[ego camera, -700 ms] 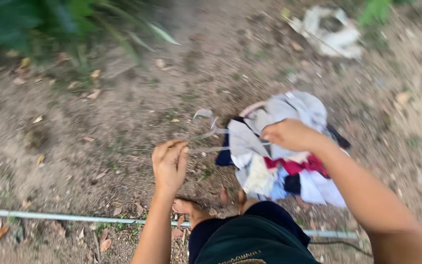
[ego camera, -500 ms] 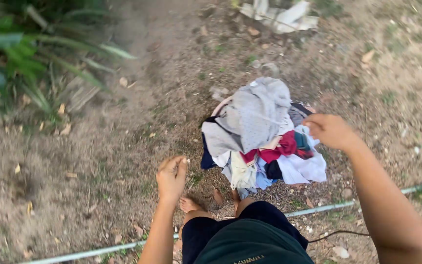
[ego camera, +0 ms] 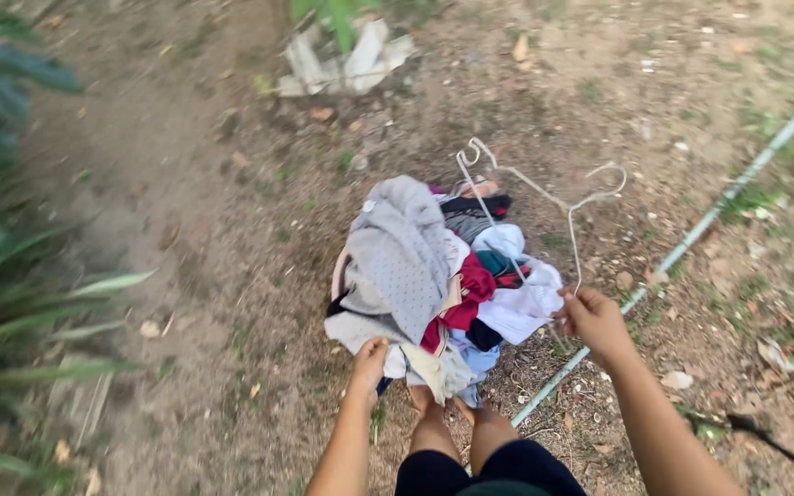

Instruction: Hanging laundry onto wire hangers and placing them on a clothesline in an outdoor backyard setting.

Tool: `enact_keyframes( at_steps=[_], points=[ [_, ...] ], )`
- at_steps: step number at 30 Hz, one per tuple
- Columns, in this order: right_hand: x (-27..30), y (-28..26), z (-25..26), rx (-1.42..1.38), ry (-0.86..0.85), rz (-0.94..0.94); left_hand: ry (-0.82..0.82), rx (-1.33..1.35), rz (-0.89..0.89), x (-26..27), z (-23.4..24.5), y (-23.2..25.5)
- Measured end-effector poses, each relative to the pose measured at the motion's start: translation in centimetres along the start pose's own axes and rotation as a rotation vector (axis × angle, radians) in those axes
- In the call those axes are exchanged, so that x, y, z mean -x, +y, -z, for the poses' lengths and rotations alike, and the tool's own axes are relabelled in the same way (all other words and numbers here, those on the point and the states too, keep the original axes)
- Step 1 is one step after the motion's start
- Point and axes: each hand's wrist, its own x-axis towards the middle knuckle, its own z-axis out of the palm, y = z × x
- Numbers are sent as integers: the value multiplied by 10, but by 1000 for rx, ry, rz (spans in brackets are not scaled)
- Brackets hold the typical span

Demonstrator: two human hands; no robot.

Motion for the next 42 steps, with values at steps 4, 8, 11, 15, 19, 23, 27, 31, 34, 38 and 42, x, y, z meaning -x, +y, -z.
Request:
enact_keyframes(
  at_steps=[4, 8, 11, 15, 19, 23, 27, 31, 34, 38, 42],
  points=[
    [23, 5, 1, -62, 80, -33, -54, 31, 128, -31, -28, 15],
    [38, 5, -5, -55, 166, -93, -84, -181, 165, -49, -38, 17],
    [41, 3, -10, -27, 218, -99, -143, -158, 159, -78, -39, 3],
    [45, -23, -19, 20, 293, -139, -104, -181, 265, -77, -54, 18],
    [39, -11, -27, 30, 331, -177, -199, 105, 312, -113, -57, -12],
    [30, 28, -31, -51, 307, -156, 43, 210, 284, -115, -55, 30],
    [15, 50, -30, -140, 243, -116, 129, 707, -48, -159, -11, 62],
    [-2, 67, -37, -223, 213, -127, 20, 904, 38, -110, 14, 160],
    [-14, 54, -49, -293, 187, -119, 158, 816, 200, -69, 25, 218],
    [-32, 15, -62, -274, 63, -101, -206, 689, -47, -4, 15, 280],
    [-22, -91, -96, -318, -189, -146, -233, 53, -525, 43, -33, 290]
  ],
)
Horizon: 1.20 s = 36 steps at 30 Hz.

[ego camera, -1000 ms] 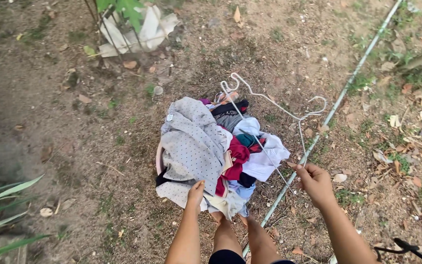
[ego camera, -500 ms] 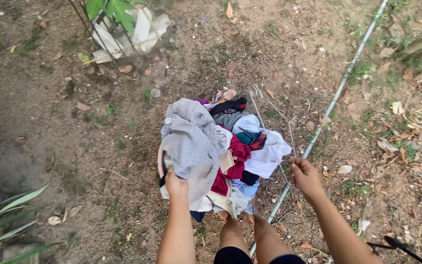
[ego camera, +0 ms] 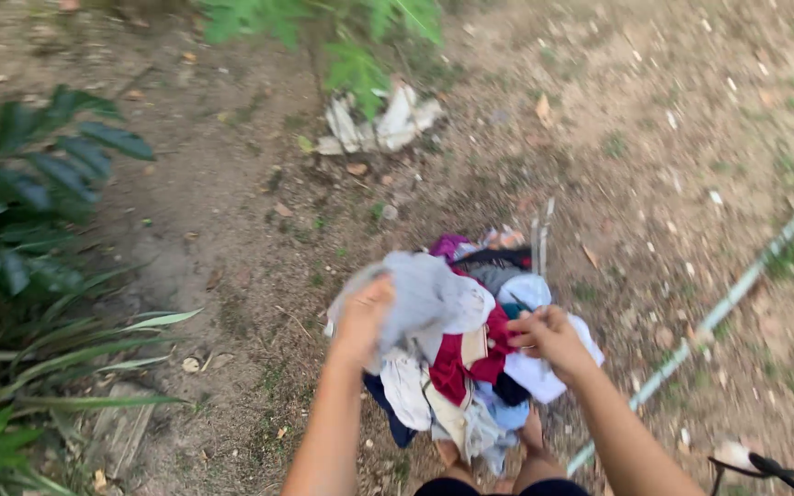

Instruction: Hanging laundry onto wire hangers and placing them on a clothesline in an outdoor backyard setting.

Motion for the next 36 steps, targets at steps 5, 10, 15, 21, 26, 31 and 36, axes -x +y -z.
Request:
enact_keyframes(
  at_steps=[5, 10, 15, 21, 26, 31, 36],
  points=[
    [7, -67, -56, -183, -323, -95, -236, -861, -187, 128, -162, 84],
    [8, -118, -76, 212, -422, 397, -449, -786, -565, 199, -138, 86],
    [71, -220, -113, 214, -579, 743, 257, -702, -253, 226, -52, 48],
    [152, -325, -151, 22, -553, 992, 361, -656, -473, 220, -99, 31],
    [183, -403, -160, -294, -616, 1224, 226, -751, -844, 199, -152, 47],
    [239, -443, -136, -498, -736, 1306, 240, -937, -1013, 164, -194, 91],
    [180, -460, -51, -274, -513, 1428, 588, -788, -760, 102, -127, 106]
  ],
)
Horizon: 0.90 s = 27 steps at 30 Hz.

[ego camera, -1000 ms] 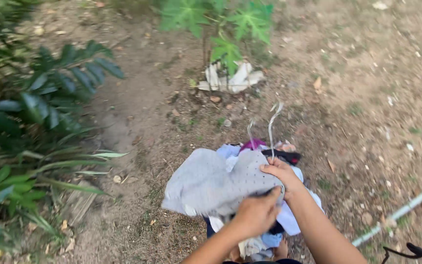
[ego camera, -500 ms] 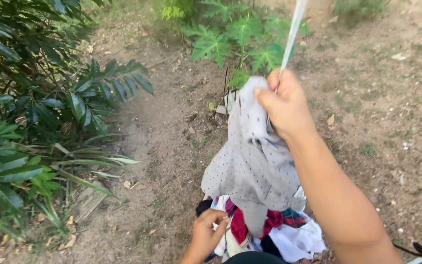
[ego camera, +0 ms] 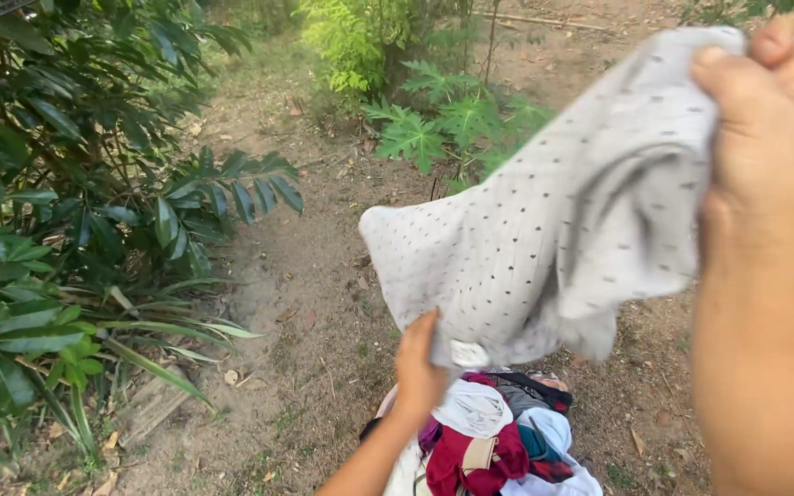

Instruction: Hanging laundry onto wire hangers and placing them on a clothesline in an outdoor backyard setting.

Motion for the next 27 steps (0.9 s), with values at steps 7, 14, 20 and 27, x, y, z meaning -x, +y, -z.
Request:
enact_keyframes(
  at_steps=[7, 14, 20, 27],
  points=[
    [19, 67, 128, 402, -112, -223, 35, 232, 212, -121, 113, 47],
    [143, 71, 28, 546, -340, -891, -173, 562, 456, -182, 100, 82],
    [235, 114, -50, 592, -552, -785, -320, 843, 736, -170, 84, 109],
    [186, 136, -8, 461, -332, -692, -746, 660, 187, -170, 179, 59]
  ],
)
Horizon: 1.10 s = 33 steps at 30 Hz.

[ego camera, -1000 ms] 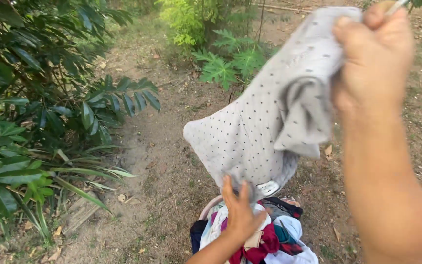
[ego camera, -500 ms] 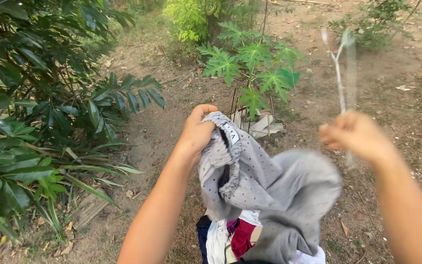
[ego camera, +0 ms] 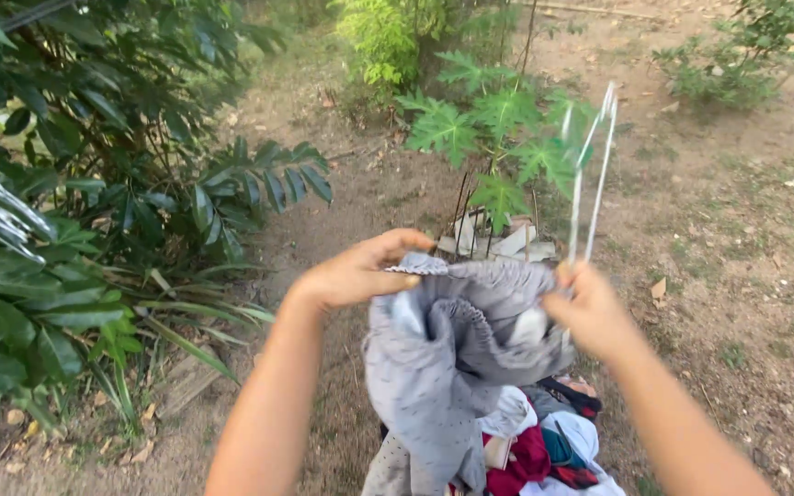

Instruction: Hanging laundry onto wire hangers and placing them on a clothesline in an outdoor backyard setting.

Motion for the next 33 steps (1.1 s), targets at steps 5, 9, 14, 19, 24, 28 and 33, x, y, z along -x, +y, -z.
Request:
enact_keyframes(
  at_steps=[5, 9, 14, 19, 24, 28, 33],
  points=[
    [-22, -71, 22, 117, -41, 77, 280, -998, 174, 28, -11, 13],
    [-27, -109, 7, 224, -116, 97, 245, -964, -288, 39, -65, -17],
    [-20, -139, 19, -18, -267, 148, 122, -814, -346, 17, -95, -58],
    [-2, -143, 47, -167, -412, 196, 57, -676, -392, -5, -94, -66],
    [29, -141, 85, -233, -403, 232, -170, -881, -333, -4, -105, -82],
    [36, -108, 134, -246, -240, 340, -174, -829, -304, 11, -70, -108],
    [26, -32, 190, -273, -251, 247, 87, -718, -348, 50, -32, -17]
  ],
)
